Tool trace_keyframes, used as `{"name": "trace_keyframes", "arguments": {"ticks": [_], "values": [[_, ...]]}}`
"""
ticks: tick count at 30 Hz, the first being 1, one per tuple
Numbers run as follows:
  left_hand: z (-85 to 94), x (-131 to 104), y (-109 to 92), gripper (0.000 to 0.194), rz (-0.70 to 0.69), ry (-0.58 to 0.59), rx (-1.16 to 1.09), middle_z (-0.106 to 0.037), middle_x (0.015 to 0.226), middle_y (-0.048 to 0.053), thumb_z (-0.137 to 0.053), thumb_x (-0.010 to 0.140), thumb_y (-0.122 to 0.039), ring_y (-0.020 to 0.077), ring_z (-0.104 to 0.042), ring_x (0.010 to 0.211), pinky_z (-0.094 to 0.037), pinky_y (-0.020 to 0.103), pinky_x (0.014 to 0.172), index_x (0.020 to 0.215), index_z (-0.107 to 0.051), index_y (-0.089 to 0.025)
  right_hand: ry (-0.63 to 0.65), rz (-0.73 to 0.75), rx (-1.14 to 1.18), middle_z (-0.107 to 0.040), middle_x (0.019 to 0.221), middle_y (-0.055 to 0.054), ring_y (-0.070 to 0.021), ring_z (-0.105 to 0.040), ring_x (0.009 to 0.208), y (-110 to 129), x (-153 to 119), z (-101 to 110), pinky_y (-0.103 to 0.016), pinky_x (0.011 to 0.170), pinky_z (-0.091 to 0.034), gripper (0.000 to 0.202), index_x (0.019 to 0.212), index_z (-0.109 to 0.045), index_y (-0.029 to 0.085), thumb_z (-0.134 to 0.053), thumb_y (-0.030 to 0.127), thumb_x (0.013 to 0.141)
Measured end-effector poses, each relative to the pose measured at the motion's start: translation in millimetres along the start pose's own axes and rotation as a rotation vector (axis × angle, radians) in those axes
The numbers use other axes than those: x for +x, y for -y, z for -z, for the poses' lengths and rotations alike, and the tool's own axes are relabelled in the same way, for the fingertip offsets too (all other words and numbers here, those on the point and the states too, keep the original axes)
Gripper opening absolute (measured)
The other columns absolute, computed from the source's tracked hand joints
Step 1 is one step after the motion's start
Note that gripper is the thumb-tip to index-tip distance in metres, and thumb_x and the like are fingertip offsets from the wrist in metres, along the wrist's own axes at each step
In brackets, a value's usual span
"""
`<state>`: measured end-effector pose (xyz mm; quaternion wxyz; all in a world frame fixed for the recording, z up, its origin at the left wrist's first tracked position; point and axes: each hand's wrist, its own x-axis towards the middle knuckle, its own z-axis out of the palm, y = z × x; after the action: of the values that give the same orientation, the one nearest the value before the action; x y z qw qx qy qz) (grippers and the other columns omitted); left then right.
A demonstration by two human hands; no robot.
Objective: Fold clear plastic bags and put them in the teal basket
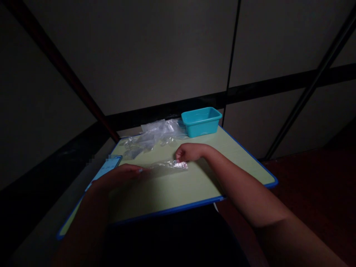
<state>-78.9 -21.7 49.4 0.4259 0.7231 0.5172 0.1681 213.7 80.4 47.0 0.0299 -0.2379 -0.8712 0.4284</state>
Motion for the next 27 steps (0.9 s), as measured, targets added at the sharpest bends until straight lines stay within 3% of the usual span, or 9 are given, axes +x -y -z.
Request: {"name": "trace_keyframes", "arguments": {"ticks": [3, 9, 14, 22, 27], "values": [[0.6, 2.4, 2.5, 0.038, 0.026, 0.005, -0.026, -0.070, 0.098, 0.006, -0.051, 0.080, -0.046, 0.0209, -0.062, 0.092, -0.046, 0.031, 0.085, 0.098, -0.068, -0.017, -0.087, 0.016, -0.121, -0.060, 0.065, 0.000, -0.0102, -0.050, 0.061, -3.2, 3.4, -1.2, -0.023, 0.060, -0.037, 0.013, 0.072, -0.061, 0.013, -0.052, 0.020, 0.076], [-1.6, 6.3, 3.8, 0.034, 0.064, -0.112, 0.064, -0.067, 0.078, 0.003, -0.048, 0.080, -0.045, 0.0167, -0.061, 0.072, -0.046, 0.028, 0.068, 0.091, -0.064, -0.016, -0.133, -0.032, -0.208, -0.061, 0.067, -0.001, -0.0101, -0.048, 0.059, -4.2, 9.8, -9.0, -0.022, 0.058, -0.035, 0.014, 0.074, -0.062, 0.012, -0.049, 0.014, 0.075], [-6.7, 9.4, -0.2, 0.030, 0.067, -0.152, 0.110, -0.068, 0.085, 0.002, -0.053, 0.075, -0.044, 0.0173, -0.061, 0.078, -0.045, 0.027, 0.070, 0.088, -0.064, -0.019, -0.144, -0.041, -0.241, -0.063, 0.069, -0.002, -0.0108, -0.050, 0.062, -5.5, 12.8, -12.6, -0.022, 0.059, -0.035, 0.013, 0.074, -0.063, 0.012, -0.050, 0.013, 0.074], [-12.6, 15.1, -1.0, 0.024, 0.038, -0.248, 0.224, -0.067, 0.076, 0.002, -0.055, 0.073, -0.041, 0.0178, -0.059, 0.072, -0.045, 0.028, 0.065, 0.076, -0.064, -0.018, -0.116, -0.040, -0.198, -0.060, 0.067, -0.001, -0.0112, -0.049, 0.062, -10.4, 10.6, -6.0, -0.023, 0.060, -0.037, 0.017, 0.076, -0.064, 0.012, -0.056, 0.027, 0.075], [-10.1, 15.6, 3.1, 0.025, 0.011, -0.262, 0.249, -0.066, 0.072, 0.002, -0.051, 0.075, -0.039, 0.0179, -0.059, 0.069, -0.043, 0.028, 0.063, 0.072, -0.063, -0.018, 0.004, -0.140, -0.132, -0.059, 0.064, 0.000, -0.0110, -0.050, 0.059, -14.0, 8.0, -0.8, -0.023, 0.058, -0.038, 0.017, 0.079, -0.064, 0.012, -0.058, 0.026, 0.072]]}}
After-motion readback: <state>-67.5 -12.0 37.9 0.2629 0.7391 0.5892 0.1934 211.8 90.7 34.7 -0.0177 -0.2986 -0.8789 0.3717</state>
